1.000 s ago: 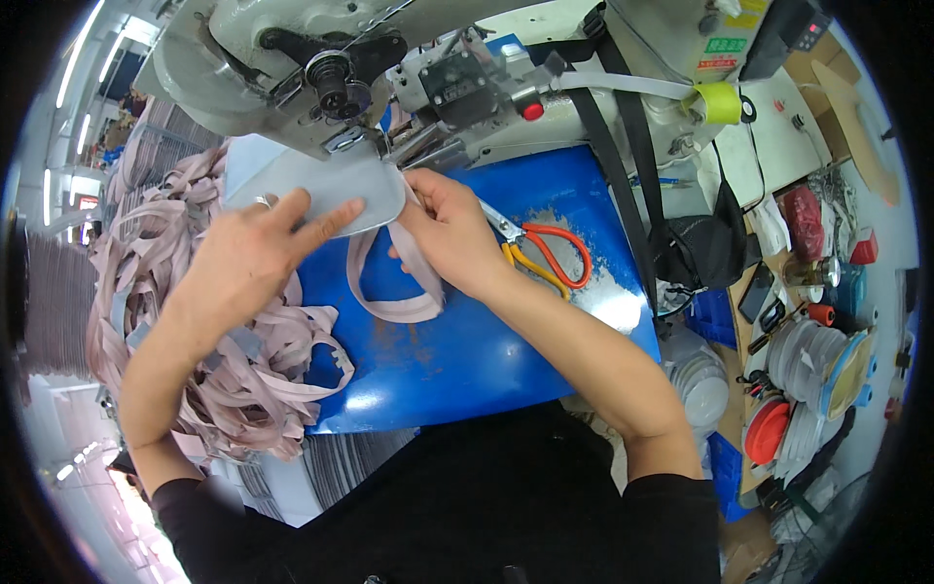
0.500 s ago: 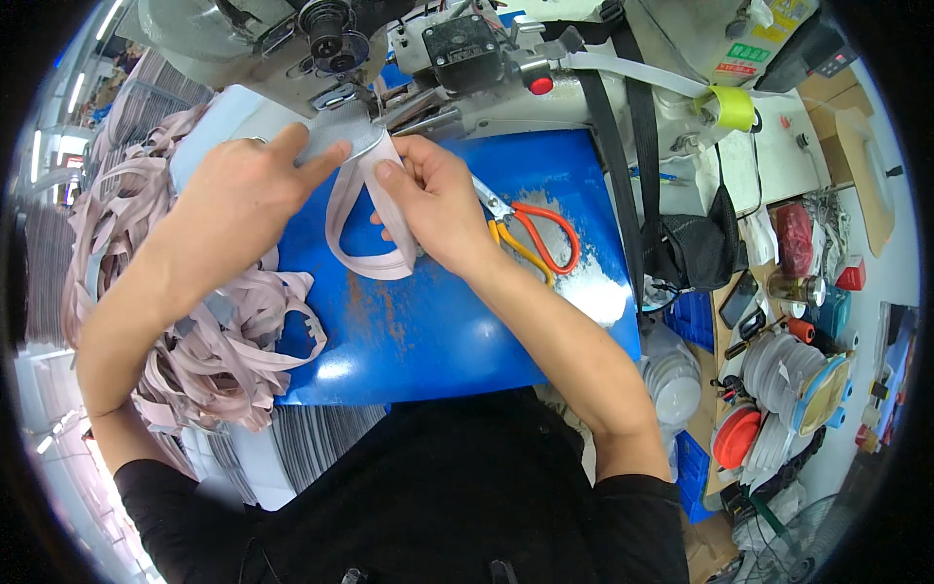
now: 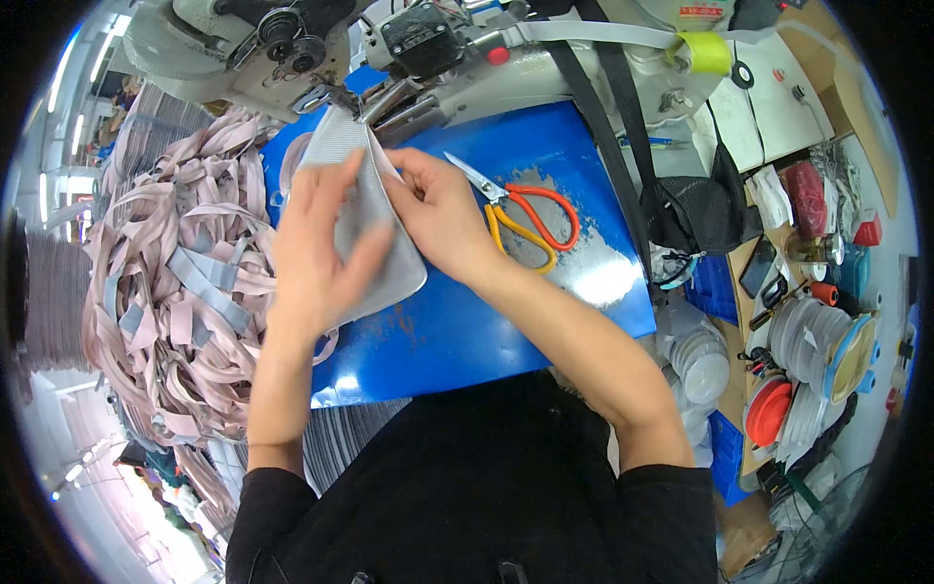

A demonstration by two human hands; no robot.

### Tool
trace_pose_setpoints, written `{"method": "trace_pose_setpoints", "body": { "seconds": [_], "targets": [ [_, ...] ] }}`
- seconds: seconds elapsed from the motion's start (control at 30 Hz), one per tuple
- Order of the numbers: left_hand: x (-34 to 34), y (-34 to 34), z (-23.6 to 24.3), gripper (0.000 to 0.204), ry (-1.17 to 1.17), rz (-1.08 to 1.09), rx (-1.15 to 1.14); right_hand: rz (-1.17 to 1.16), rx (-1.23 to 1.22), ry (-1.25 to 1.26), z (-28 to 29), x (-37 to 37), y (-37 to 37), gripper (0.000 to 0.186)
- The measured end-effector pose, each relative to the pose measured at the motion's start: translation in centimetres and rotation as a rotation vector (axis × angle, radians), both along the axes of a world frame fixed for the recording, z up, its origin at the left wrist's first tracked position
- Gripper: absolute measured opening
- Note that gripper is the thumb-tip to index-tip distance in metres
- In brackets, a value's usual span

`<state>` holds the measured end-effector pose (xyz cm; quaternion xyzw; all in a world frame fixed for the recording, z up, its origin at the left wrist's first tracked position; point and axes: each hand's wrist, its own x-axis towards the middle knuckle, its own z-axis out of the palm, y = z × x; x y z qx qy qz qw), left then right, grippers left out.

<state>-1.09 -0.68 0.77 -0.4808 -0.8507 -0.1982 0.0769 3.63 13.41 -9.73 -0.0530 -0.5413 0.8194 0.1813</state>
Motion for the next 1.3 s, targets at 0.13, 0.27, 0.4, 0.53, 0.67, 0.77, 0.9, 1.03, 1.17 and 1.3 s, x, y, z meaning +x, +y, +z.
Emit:
{"method": "trace_pose_setpoints", "body": {
  "seconds": [0.13, 0.27, 0.4, 0.53, 0.67, 0.77, 0.9, 1.03, 1.17, 1.3],
  "targets": [
    [2.6, -4.0, -1.3, 0.086, 0.223, -0.088, -0.189, 0.117, -0.152, -0.127, 0.7, 3.4, 0.0, 0.036],
    [2.0, -6.0, 0.0, 0.095, 0.233, -0.162, -0.339, 0.083, -0.053, -0.084, 1.1, 6.1, 0.0, 0.047],
    [1.0, -4.7, 3.7, 0.078, 0.300, -0.236, -0.497, 0.207, -0.057, -0.118, 2.3, 6.2, 0.8, 0.047],
    [-1.4, -3.5, 5.5, 0.075, 0.357, -0.290, -0.612, 0.207, -0.070, -0.072, 2.5, 4.3, 1.1, 0.048],
    [-3.8, -2.3, 7.4, 0.070, 0.382, -0.312, -0.654, 0.127, -0.101, -0.035, 2.8, 1.8, 1.1, 0.045],
    [-5.8, -1.6, 7.7, 0.069, 0.392, -0.326, -0.653, 0.137, -0.116, -0.031, 2.4, 0.1, 1.4, 0.043],
    [-7.4, -1.5, 7.4, 0.072, 0.386, -0.328, -0.603, 0.166, -0.123, -0.026, 2.0, -0.9, 1.7, 0.040],
    [-8.1, -1.7, 7.5, 0.070, 0.286, -0.308, -0.574, 0.115, -0.058, -0.022, 1.7, -1.5, 1.3, 0.036],
    [-10.9, -2.7, 7.5, 0.069, 0.012, -0.353, -0.417, 0.171, -0.130, -0.056, 2.0, -1.5, 1.6, 0.036],
    [-16.2, -3.2, 4.6, 0.063, -0.277, -0.475, -0.269, 0.150, -0.163, -0.085, 2.3, -1.2, 1.9, 0.037]
  ]
}}
